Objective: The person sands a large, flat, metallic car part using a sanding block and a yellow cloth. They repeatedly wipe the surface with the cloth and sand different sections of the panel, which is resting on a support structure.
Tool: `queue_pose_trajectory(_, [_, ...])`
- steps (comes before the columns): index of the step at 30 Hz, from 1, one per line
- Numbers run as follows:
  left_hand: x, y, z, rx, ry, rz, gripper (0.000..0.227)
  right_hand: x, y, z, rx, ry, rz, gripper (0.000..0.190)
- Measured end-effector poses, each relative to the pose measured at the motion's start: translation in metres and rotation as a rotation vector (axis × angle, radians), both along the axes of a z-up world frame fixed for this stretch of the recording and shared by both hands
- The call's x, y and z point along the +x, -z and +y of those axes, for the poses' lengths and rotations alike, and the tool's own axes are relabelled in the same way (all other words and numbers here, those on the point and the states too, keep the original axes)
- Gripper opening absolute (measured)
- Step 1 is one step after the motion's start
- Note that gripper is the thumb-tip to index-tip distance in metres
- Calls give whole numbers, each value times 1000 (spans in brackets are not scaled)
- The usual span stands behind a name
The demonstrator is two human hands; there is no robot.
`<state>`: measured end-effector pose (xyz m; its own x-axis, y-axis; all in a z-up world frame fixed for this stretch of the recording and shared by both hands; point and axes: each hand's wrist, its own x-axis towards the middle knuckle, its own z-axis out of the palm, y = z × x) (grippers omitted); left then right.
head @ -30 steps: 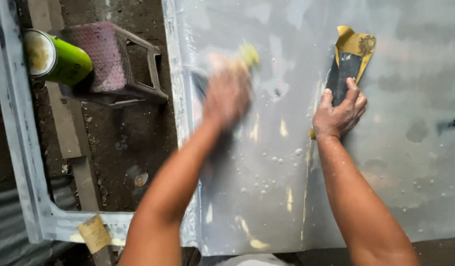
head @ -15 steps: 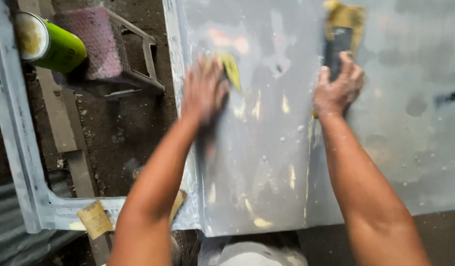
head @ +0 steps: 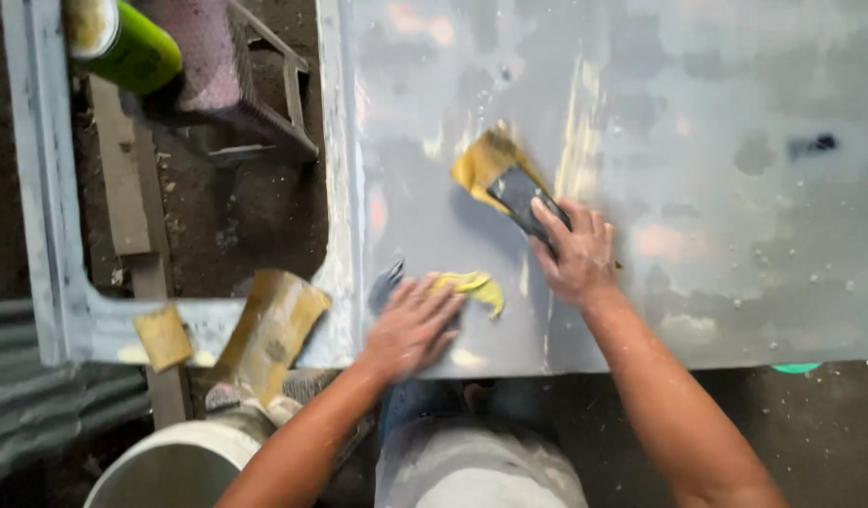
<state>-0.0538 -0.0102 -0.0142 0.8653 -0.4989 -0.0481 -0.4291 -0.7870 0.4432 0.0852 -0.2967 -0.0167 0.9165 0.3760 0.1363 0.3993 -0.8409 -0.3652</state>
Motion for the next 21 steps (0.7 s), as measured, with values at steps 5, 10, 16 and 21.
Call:
queue_pose_trajectory(5, [-24, 31, 7, 140, -390, -72, 62, -38, 22, -78, -76, 77, -35, 63])
queue_pose_trajectory(10, [51, 46, -80, 33, -758, -157, 67, -43, 39, -97, -65, 385, -88, 63])
queue_pose_trajectory(16, [51, 42, -216, 99, -290, -109, 65, -40, 38, -95, -77, 460, -66, 65])
queue_pose_trajectory(21, [-44, 48, -151, 70, -277, 23, 66, -42, 33, -93, -26, 443, -50, 59])
